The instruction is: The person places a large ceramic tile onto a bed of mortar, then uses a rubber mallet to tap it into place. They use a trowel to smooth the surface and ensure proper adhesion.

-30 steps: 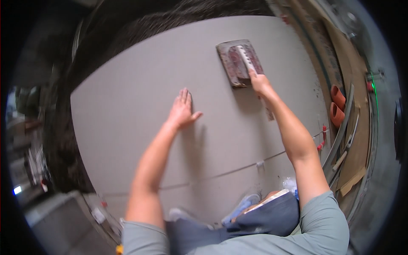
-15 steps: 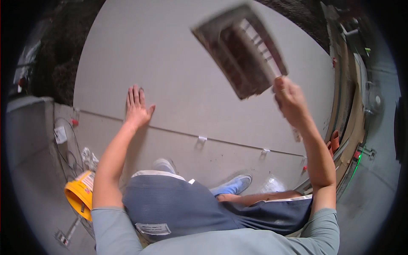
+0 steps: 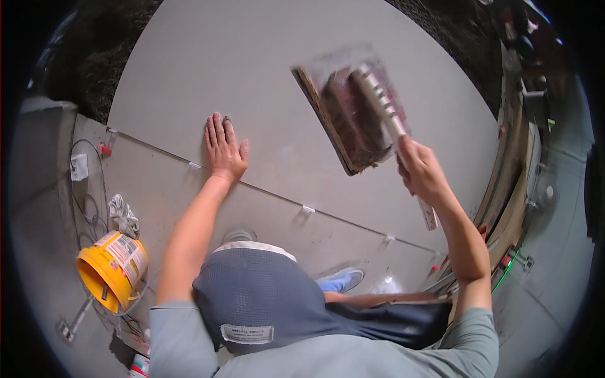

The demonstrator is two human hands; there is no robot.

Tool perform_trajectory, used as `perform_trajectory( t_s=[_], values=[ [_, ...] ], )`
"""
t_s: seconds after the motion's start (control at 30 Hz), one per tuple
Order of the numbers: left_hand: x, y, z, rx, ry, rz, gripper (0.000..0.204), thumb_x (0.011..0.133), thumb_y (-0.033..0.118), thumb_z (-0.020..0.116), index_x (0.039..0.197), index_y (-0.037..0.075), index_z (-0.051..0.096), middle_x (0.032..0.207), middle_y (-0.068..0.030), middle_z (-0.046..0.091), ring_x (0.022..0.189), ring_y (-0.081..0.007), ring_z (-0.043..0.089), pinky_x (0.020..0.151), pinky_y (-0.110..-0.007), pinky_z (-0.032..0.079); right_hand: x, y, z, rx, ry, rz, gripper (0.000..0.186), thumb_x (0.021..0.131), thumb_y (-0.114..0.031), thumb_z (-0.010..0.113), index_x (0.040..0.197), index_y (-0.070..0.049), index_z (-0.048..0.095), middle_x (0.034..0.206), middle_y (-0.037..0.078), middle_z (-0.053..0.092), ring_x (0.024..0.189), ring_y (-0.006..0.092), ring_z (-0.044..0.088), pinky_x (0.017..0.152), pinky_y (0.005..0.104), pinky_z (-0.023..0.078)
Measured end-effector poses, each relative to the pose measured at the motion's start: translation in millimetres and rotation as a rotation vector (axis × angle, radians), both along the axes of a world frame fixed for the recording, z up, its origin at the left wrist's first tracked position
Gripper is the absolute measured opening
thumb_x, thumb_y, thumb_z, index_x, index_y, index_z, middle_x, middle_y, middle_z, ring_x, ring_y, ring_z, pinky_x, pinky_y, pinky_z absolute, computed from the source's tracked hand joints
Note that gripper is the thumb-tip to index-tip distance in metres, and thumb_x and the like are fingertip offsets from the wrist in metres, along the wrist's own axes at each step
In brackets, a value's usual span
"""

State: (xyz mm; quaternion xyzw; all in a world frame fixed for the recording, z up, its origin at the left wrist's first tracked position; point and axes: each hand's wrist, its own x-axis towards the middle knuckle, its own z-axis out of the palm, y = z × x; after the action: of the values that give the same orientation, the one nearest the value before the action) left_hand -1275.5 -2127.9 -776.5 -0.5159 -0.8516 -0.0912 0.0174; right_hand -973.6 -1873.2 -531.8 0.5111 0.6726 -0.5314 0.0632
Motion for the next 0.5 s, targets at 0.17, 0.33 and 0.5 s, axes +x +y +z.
perform_trajectory(
  t_s=[0.17,0.33,0.5],
  values=[
    [4.8,14.4,5.8,-0.03,-0.003,0.002,0.075,0.093,0.04,0.046,0.146,-0.01,0.029,0.158,-0.0288,0.018,0.148,-0.0449,0.013,0.12,-0.053,0.011,23.6,-29.5,-27.3,0.526,0.431,0.16,0.056,0.101,-0.054,0.043,0.082,-0.002,0.052,0.059,0.007,0.05,0.049,0.0164,0.049,0.048,0.0313,0.038],
    [7.4,5.1,2.0,-0.038,-0.009,0.047,0.075,0.094,0.042,0.045,0.147,-0.009,0.03,0.159,-0.0281,0.017,0.149,-0.0434,0.011,0.121,-0.052,0.01,34.7,-48.9,-122.8,0.216,-0.267,0.248,0.062,0.101,-0.053,0.043,0.093,0.006,0.06,0.079,0.026,0.064,0.078,0.0422,0.065,0.072,0.0484,0.049],
    [6.1,25.1,8.2,-0.028,0.02,0.029,0.075,0.093,0.044,0.046,0.144,-0.009,0.033,0.158,-0.0286,0.02,0.148,-0.0439,0.015,0.121,-0.052,0.012,8.2,-22.9,-126.2,0.109,-0.304,0.165,0.069,0.1,-0.059,0.04,0.093,0.006,0.063,0.072,0.023,0.063,0.072,0.0361,0.066,0.068,0.0466,0.051]
  ],
)
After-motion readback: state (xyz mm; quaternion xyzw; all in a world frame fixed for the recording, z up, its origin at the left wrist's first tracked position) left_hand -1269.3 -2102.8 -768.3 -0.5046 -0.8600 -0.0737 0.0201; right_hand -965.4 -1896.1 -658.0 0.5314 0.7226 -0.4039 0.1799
